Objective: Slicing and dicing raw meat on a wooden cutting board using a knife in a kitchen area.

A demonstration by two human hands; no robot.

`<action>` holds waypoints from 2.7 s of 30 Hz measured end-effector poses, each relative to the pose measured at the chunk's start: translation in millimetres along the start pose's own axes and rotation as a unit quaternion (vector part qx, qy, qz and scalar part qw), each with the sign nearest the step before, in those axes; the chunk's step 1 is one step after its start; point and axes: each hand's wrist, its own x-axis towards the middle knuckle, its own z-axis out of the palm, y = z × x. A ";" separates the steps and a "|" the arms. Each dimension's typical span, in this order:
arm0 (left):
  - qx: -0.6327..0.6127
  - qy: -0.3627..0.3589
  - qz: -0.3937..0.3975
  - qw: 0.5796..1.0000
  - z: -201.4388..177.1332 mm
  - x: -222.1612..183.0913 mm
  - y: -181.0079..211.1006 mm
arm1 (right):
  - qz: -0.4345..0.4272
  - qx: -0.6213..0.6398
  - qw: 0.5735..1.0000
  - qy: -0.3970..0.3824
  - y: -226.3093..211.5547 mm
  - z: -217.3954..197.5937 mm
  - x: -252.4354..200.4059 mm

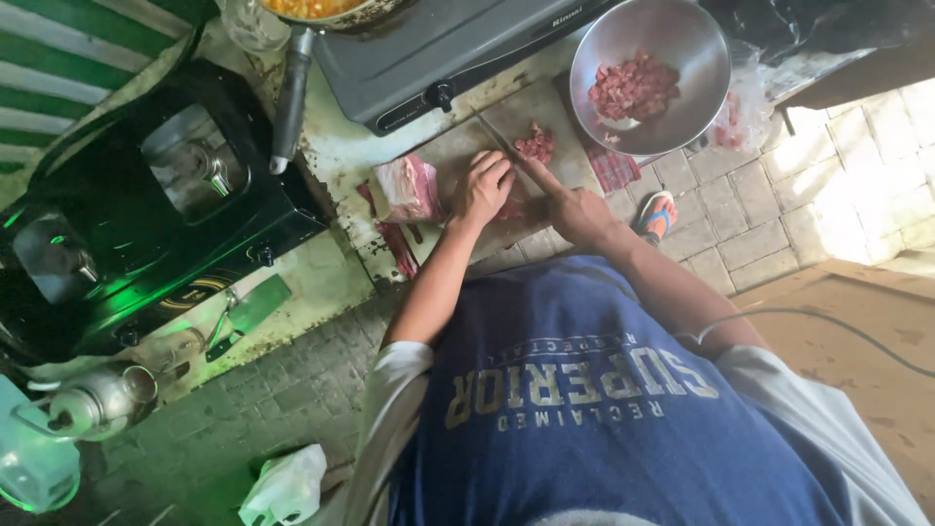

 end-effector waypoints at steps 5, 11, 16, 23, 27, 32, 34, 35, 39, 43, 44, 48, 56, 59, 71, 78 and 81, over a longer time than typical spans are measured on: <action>-0.030 -0.018 -0.105 0.994 10.5 -23.0 -12.8 | -0.006 0.058 0.998 0.006 17.8 3.6 -16.1; -0.016 -0.021 -0.123 0.992 -7.6 -21.1 -3.8 | -0.009 0.068 0.998 -0.002 29.7 16.7 -31.0; 0.008 -0.031 -0.096 0.995 1.7 -24.1 -18.2 | -0.013 0.051 0.998 -0.014 27.9 22.7 -33.0; 0.025 -0.003 -0.060 0.998 26.5 -34.2 -35.2 | -0.026 0.025 0.999 -0.025 21.8 26.2 -30.5; 0.044 -0.026 -0.061 0.997 25.8 -34.9 -26.2 | -0.019 0.014 0.999 -0.046 29.7 50.3 -11.7; 0.093 -0.016 -0.048 0.994 16.2 -21.8 -12.3 | -0.039 -0.098 0.994 -0.010 13.4 44.2 10.1; 0.096 -0.015 -0.048 0.994 14.1 -20.6 -12.0 | -0.051 -0.125 0.991 0.023 18.0 58.9 34.0; 0.090 -0.026 -0.050 0.994 13.2 -22.4 -9.9 | -0.051 -0.145 0.987 0.047 20.4 68.7 43.1; 0.091 -0.019 -0.049 0.994 12.5 -23.0 -11.9 | -0.072 -0.107 0.991 0.047 4.2 38.6 25.0; 0.016 0.027 -0.126 0.992 21.3 -39.2 -21.3 | -0.018 0.005 0.999 -0.038 -5.0 7.6 0.1; 0.009 0.054 -0.141 0.989 23.1 -40.2 -24.3 | -0.018 0.040 0.997 -0.059 -8.7 -4.8 -8.2; 0.012 0.075 -0.162 0.984 27.7 -35.1 -23.6 | 0.018 0.069 0.996 -0.056 51.9 34.4 5.7; -0.054 0.045 -0.224 0.972 43.8 -24.7 -12.8 | 0.044 0.140 0.989 -0.013 60.4 -6.2 -45.7; 0.000 -0.015 -0.166 0.986 33.8 -22.5 -30.0 | 0.043 0.154 0.987 0.001 81.3 7.5 -40.8; 0.062 -0.161 -0.295 0.940 63.6 -10.9 -33.9 | -0.094 0.353 0.931 -0.002 106.4 66.1 2.5; 0.005 -0.127 -0.322 0.938 85.1 -18.1 -37.9 | -0.133 0.357 0.924 -0.013 103.1 85.1 25.9; -0.060 -0.079 -0.338 0.936 78.7 -8.8 -23.7 | -0.101 0.315 0.944 -0.006 102.3 89.7 29.2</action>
